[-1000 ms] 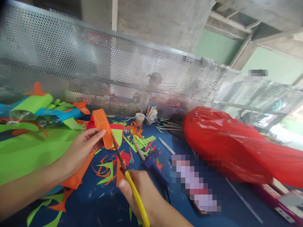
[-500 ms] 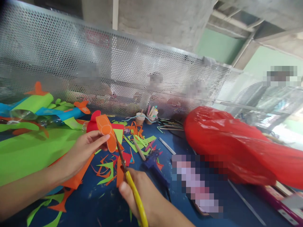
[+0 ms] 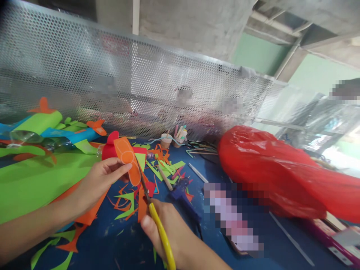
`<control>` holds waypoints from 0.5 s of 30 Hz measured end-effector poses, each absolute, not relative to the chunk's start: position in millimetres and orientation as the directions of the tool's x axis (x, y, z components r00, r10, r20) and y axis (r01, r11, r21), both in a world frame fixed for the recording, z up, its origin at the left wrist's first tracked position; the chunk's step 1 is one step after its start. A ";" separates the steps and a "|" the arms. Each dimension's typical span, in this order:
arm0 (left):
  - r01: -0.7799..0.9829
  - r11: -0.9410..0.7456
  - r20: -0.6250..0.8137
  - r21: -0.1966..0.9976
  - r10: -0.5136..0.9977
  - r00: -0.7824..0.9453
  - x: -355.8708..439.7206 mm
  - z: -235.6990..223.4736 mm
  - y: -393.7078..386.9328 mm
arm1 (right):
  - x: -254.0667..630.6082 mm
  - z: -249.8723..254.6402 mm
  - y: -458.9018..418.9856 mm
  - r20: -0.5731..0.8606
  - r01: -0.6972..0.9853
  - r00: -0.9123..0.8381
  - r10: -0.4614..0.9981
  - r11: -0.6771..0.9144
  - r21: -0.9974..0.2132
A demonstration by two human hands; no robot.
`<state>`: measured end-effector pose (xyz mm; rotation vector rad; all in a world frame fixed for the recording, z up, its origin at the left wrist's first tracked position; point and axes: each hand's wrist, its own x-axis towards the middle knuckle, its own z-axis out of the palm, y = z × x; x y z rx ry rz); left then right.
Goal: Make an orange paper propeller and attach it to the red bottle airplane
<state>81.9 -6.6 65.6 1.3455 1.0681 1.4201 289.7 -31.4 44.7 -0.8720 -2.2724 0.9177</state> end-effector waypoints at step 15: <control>-0.079 -0.211 0.210 0.974 0.977 -0.021 82.7 66.4 -7.7 | 288.2 42.9 -30.3 0.189 0.337 -0.599 0.778 0.459 -0.822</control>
